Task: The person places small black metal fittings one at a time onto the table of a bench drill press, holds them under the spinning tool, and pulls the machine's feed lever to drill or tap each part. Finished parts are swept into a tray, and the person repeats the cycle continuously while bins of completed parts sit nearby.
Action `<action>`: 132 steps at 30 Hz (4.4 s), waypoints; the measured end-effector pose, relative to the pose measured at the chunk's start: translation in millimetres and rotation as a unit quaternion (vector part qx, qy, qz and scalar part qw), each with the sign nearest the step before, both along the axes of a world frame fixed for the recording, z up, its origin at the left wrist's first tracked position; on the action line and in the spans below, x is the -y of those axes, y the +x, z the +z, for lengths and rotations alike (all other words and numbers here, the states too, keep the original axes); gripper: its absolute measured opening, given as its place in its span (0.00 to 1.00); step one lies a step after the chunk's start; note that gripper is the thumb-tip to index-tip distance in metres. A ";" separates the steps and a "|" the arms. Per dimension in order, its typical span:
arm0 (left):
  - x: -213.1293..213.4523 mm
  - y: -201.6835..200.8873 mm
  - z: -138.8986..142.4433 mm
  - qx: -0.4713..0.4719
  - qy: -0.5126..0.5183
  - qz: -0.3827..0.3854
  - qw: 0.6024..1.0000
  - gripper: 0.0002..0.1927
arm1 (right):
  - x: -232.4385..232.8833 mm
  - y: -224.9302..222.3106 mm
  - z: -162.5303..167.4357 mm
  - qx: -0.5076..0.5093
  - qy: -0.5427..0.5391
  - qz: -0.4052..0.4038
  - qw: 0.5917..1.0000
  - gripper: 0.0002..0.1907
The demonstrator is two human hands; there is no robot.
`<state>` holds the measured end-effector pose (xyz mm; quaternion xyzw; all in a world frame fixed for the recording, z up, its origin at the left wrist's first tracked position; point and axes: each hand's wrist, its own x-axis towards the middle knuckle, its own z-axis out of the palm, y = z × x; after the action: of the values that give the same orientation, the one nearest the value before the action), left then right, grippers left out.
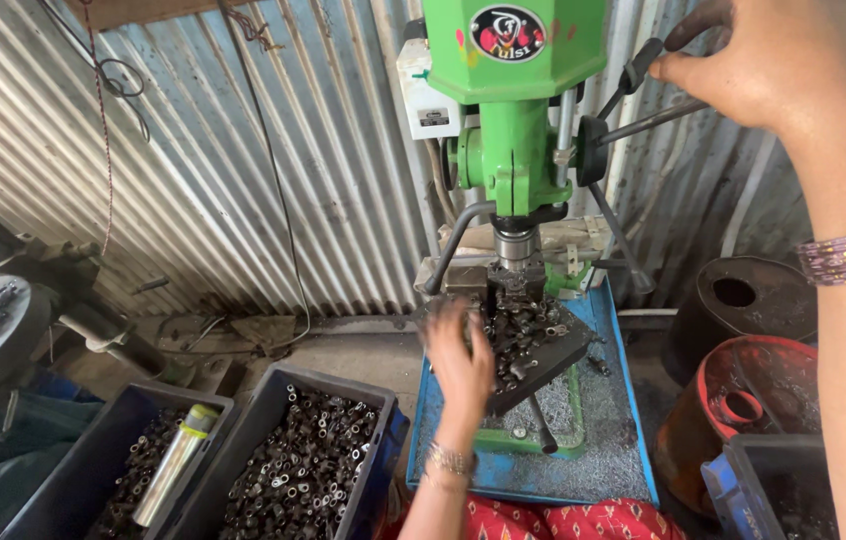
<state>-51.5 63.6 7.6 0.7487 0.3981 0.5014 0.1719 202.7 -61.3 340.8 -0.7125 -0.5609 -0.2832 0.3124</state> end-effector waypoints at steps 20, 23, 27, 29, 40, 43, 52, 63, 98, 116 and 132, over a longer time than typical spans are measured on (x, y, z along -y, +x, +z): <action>-81.4 8.7 26.8 -0.126 0.035 0.051 0.990 0.20 | 48.9 -78.0 -84.7 -0.013 -0.082 -0.208 0.975 0.23; -83.7 10.7 20.8 -0.094 0.065 0.053 0.992 0.19 | 50.1 -81.7 -126.5 -0.016 -0.099 -0.216 0.971 0.23; -85.8 13.8 13.8 -0.087 0.044 0.065 0.993 0.21 | 39.2 -76.6 -185.9 -0.031 -0.119 -0.225 0.967 0.23; -87.3 15.5 11.6 -0.089 0.038 0.073 0.993 0.22 | 29.6 -68.7 -210.7 -0.015 -0.059 -0.206 0.977 0.24; -95.5 20.2 2.9 -0.124 0.007 0.091 0.988 0.27 | -9.4 -30.6 -271.7 0.073 0.068 -0.206 0.973 0.17; -95.3 21.0 2.2 -0.133 -0.003 0.098 0.986 0.28 | -12.0 -27.0 -275.1 0.087 0.079 -0.202 0.972 0.16; -88.0 19.7 10.0 -0.092 0.010 0.085 0.992 0.23 | -15.8 -21.2 -278.2 0.119 0.097 -0.204 0.967 0.15; -89.3 20.6 5.6 -0.112 0.025 0.094 0.989 0.26 | -17.9 -16.1 -284.3 0.133 0.108 -0.205 0.964 0.13; -85.2 18.6 10.3 -0.112 0.019 0.090 0.989 0.20 | -27.1 -10.5 -289.3 0.137 0.140 -0.187 0.963 0.12; -88.3 20.3 2.8 -0.118 0.040 0.094 0.988 0.23 | -29.6 -6.7 -291.9 0.141 0.140 -0.187 0.962 0.11; -82.6 19.1 8.5 -0.093 0.061 0.091 0.990 0.22 | -32.0 -4.8 -293.6 0.132 0.147 -0.180 0.964 0.12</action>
<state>-32.4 146.1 16.1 0.7618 0.4476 0.4665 0.0420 197.9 -29.3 47.2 -0.7042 -0.4121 -0.5054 0.2808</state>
